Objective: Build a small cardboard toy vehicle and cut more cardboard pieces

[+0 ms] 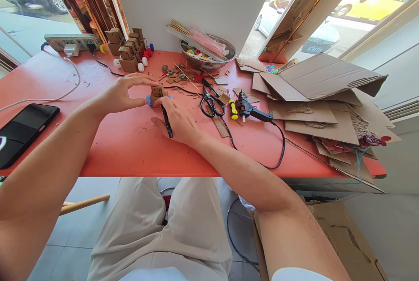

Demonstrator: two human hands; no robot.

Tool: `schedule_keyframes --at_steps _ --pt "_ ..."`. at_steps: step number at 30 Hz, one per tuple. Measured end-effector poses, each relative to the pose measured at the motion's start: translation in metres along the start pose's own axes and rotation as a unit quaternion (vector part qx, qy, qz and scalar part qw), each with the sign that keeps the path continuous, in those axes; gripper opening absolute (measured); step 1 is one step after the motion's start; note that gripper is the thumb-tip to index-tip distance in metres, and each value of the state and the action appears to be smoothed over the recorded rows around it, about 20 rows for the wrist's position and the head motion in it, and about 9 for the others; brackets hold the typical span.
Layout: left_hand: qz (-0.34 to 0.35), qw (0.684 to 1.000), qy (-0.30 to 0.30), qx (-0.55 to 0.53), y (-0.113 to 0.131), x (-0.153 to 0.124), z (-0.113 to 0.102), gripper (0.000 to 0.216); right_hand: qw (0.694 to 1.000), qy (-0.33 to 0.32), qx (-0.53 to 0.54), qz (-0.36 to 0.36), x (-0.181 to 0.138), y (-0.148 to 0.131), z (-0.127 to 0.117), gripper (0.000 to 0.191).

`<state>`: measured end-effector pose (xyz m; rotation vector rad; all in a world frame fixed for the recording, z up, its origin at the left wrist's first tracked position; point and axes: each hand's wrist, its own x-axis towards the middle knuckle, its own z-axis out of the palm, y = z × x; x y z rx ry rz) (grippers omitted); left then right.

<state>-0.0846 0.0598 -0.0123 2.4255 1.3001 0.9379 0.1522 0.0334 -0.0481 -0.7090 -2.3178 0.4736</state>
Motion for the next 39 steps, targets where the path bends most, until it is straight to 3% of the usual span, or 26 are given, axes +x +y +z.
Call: schedule_keyframes --at_steps 5,39 --pt "0.005 1.0 -0.001 -0.012 0.0016 0.0001 -0.0007 0.05 1.0 -0.009 0.003 0.005 0.0003 -0.0006 -0.0016 0.034" --pt "0.015 1.0 -0.006 -0.016 0.0043 0.0011 -0.0019 0.048 0.999 -0.034 0.014 -0.026 0.0029 -0.002 -0.0004 0.035"
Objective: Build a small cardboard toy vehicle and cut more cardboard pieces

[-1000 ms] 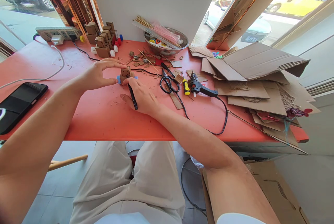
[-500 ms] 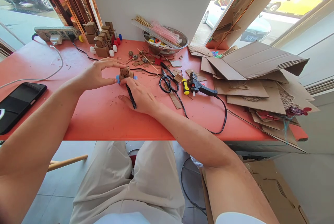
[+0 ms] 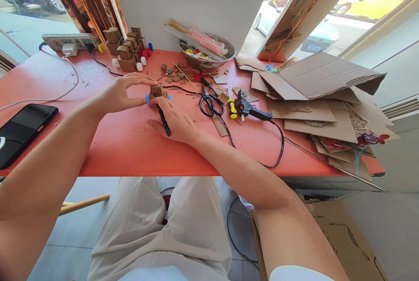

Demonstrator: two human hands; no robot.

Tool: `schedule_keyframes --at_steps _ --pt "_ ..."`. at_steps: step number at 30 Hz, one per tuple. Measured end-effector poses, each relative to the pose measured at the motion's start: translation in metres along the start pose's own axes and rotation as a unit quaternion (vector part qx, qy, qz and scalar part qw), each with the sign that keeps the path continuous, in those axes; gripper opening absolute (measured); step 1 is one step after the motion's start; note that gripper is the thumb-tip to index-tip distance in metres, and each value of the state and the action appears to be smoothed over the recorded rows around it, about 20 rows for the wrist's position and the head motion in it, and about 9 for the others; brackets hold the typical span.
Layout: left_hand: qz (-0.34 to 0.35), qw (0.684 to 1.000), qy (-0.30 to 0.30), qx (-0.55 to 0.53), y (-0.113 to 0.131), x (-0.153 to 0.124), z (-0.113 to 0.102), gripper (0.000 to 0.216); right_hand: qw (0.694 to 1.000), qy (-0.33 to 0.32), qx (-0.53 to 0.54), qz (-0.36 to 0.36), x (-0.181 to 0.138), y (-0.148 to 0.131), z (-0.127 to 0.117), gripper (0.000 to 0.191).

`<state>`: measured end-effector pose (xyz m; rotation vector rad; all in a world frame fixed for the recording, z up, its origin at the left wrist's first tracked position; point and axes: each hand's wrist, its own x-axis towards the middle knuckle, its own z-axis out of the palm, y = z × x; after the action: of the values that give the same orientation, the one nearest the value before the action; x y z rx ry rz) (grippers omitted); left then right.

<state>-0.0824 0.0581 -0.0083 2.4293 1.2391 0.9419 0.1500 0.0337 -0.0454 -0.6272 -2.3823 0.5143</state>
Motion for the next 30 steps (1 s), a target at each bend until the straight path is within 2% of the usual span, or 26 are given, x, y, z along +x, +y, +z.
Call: schedule_keyframes --at_steps 5,10,12,17,21,26,30 --pt "-0.002 1.0 0.015 0.007 -0.005 -0.002 0.004 0.05 0.997 0.075 -0.018 -0.001 -0.003 -0.002 -0.007 0.019" --pt "-0.02 0.998 0.04 -0.039 -0.013 -0.004 0.012 0.076 0.979 0.202 -0.031 0.025 -0.007 0.0 -0.025 0.032" --pt "-0.032 0.997 0.034 -0.058 -0.016 -0.004 0.016 0.083 0.973 0.225 -0.029 0.051 -0.007 0.004 -0.029 0.037" --pt "-0.087 0.992 0.03 -0.088 -0.019 -0.003 0.026 0.09 0.973 0.213 -0.025 0.083 -0.007 0.011 -0.03 0.052" --pt "-0.105 0.99 0.024 -0.093 -0.021 -0.002 0.031 0.088 0.975 0.2 -0.022 0.094 -0.007 0.011 -0.03 0.053" --pt "-0.122 0.985 0.035 -0.115 -0.023 -0.001 0.033 0.076 0.976 0.193 -0.019 0.104 -0.005 0.013 -0.031 0.054" --pt "-0.119 0.98 0.07 -0.146 -0.03 0.0 0.033 0.067 0.978 0.18 -0.02 0.107 -0.003 0.015 -0.03 0.055"
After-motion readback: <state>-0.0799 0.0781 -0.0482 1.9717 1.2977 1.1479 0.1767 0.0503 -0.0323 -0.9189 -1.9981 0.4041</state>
